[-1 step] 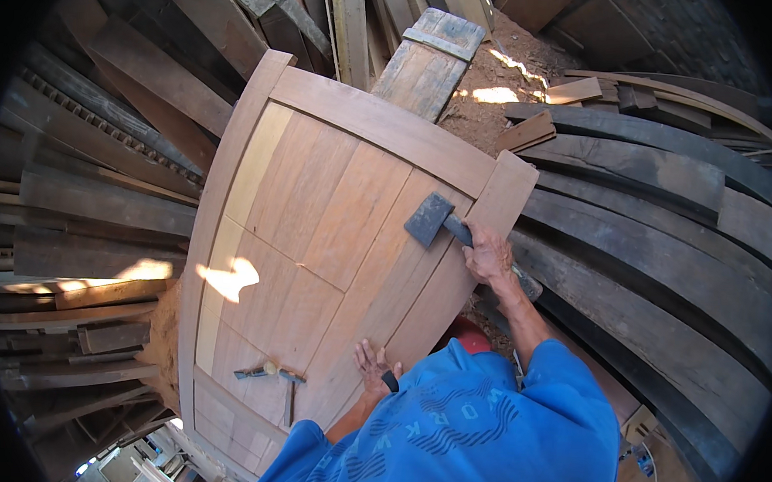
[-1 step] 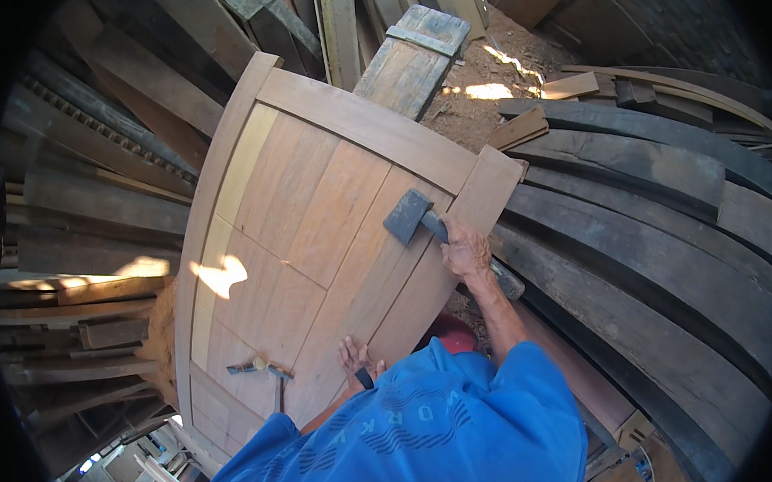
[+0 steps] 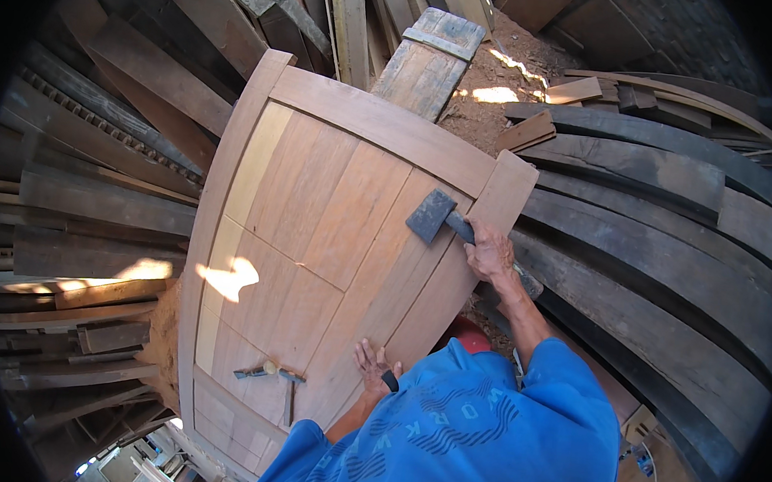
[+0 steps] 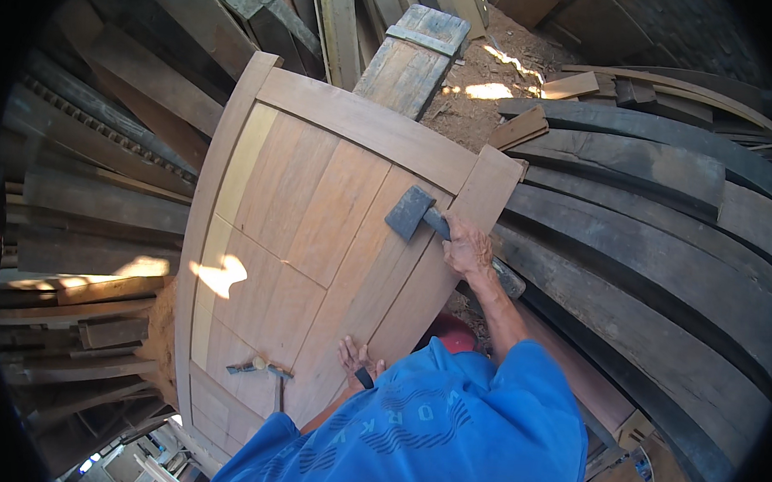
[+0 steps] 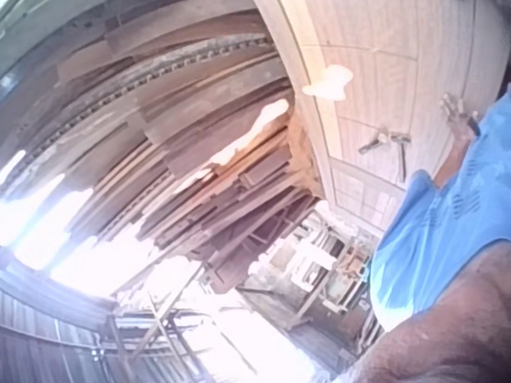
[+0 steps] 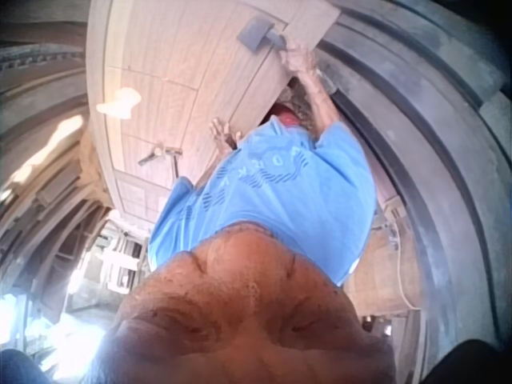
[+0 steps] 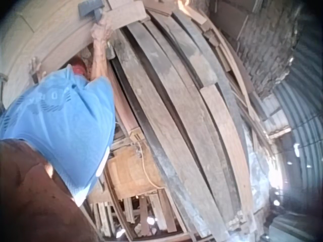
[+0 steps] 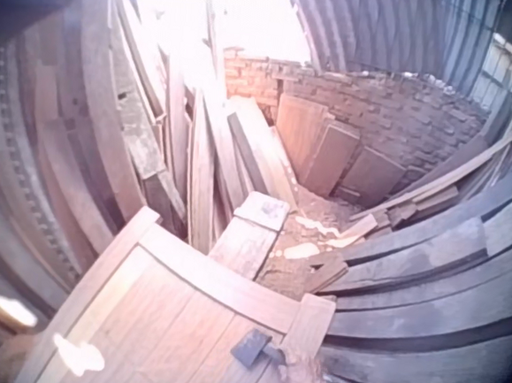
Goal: The person assembles a wooden door by fitting panels into a frame. They use a mallet to tap the panels into place and a chisel to adjust the joints. The person also uses a small wooden block as a buffer while hammering.
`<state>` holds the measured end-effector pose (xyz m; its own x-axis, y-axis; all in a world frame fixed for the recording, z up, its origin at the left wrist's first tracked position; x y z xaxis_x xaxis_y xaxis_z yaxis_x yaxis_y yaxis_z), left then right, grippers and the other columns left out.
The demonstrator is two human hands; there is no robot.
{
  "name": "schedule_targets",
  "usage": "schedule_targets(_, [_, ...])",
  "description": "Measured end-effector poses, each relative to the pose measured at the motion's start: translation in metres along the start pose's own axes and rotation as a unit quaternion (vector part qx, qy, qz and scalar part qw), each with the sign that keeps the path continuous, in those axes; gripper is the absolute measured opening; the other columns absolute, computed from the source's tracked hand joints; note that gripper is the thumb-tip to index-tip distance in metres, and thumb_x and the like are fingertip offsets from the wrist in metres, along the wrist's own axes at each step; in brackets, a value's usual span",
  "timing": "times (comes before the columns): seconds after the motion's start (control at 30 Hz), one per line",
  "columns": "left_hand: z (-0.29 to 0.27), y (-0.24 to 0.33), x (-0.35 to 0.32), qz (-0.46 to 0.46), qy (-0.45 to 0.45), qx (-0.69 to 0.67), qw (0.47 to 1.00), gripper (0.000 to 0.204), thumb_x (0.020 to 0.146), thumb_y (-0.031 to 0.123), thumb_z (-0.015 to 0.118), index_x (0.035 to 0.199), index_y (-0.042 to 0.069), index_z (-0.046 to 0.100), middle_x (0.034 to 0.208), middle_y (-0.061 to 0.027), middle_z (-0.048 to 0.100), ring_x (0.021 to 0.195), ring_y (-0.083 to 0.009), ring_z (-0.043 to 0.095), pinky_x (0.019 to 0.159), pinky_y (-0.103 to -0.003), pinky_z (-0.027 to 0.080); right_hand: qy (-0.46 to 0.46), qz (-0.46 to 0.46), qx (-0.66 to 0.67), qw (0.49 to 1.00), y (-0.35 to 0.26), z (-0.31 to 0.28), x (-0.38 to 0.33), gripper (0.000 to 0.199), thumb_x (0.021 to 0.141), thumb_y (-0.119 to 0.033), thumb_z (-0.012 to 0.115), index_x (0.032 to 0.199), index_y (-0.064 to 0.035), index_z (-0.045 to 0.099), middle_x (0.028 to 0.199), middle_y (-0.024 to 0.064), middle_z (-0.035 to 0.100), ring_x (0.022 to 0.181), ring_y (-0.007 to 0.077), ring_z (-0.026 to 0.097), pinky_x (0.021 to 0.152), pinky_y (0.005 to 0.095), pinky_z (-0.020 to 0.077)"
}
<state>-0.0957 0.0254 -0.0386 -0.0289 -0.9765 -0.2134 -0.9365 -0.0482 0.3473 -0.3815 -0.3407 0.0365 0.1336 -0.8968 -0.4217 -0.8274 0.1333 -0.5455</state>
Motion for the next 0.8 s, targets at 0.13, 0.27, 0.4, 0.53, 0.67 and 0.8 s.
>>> schedule_targets(0.13, [0.004,-0.005,-0.001,0.009,0.004,0.006,1.0,0.073,0.087,0.042,0.066,0.14,0.0,0.039,0.164,-0.037,0.011,0.151,-0.058,0.008,0.119,-0.072,0.008,0.045,0.001,-0.023,0.999,0.006,0.002,0.002,0.056,0.083,-0.01,0.073,0.135,-0.0136,0.054,0.108,0.0216,0.068,0.104,0.0446,0.066,0.087,0.0536,0.0534])
schedule_targets(0.27, [0.003,-0.003,-0.002,-0.002,-0.011,0.008,1.0,0.074,0.087,0.044,0.066,0.139,-0.002,0.042,0.164,-0.0365,0.009,0.151,-0.0575,0.005,0.119,-0.071,0.006,0.038,-0.025,-0.014,0.999,0.008,0.002,0.0,0.055,0.082,-0.011,0.073,0.134,-0.0139,0.054,0.108,0.0223,0.067,0.102,0.0445,0.067,0.086,0.0537,0.0536])
schedule_targets(0.4, [0.004,-0.006,-0.008,-0.04,-0.079,0.011,0.996,0.075,0.087,0.046,0.064,0.139,-0.005,0.048,0.165,-0.0353,0.005,0.152,-0.0564,0.0,0.12,-0.07,0.003,0.066,-0.022,0.003,0.998,0.018,0.013,0.004,0.055,0.08,-0.012,0.075,0.131,-0.0143,0.056,0.104,0.0217,0.068,0.097,0.0449,0.068,0.082,0.0546,0.0542])
schedule_targets(0.53, [0.006,-0.006,-0.006,-0.019,-0.05,0.02,0.998,0.075,0.088,0.048,0.063,0.139,-0.006,0.05,0.166,-0.0348,0.003,0.152,-0.0559,-0.001,0.12,-0.07,0.002,0.072,-0.004,0.009,0.997,0.009,0.012,-0.001,0.055,0.081,-0.012,0.075,0.133,-0.0147,0.055,0.104,0.0232,0.069,0.097,0.0472,0.067,0.083,0.055,0.0537])
schedule_targets(0.67, [0.005,-0.005,-0.005,-0.011,-0.028,0.005,1.0,0.075,0.089,0.048,0.062,0.14,-0.004,0.045,0.165,-0.0353,0.006,0.152,-0.0565,0.003,0.119,-0.072,0.006,0.011,-0.006,0.208,0.978,0.024,0.013,-0.028,0.056,0.082,-0.01,0.07,0.136,-0.0082,0.052,0.096,0.0183,0.068,0.084,0.034,0.07,0.077,0.0452,0.0564])
schedule_targets(0.8, [0.005,-0.004,-0.004,-0.001,0.003,-0.015,1.0,0.073,0.09,0.047,0.061,0.14,-0.002,0.041,0.165,-0.036,0.008,0.151,-0.0566,0.006,0.117,-0.073,0.009,-0.034,0.114,0.588,0.8,0.034,0.008,-0.078,0.048,0.089,-0.014,0.059,0.134,-0.0017,0.05,0.092,0.0104,0.066,0.071,0.0165,0.066,0.067,0.0337,0.0576])
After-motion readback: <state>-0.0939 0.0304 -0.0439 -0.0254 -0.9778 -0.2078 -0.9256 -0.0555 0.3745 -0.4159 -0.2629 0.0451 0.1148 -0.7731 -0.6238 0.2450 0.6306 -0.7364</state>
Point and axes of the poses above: each hand's wrist, its own x-axis towards the middle knuckle, its own z-axis out of the palm, y = z × x, the point moved 1 cm from there along x, towards the middle knuckle
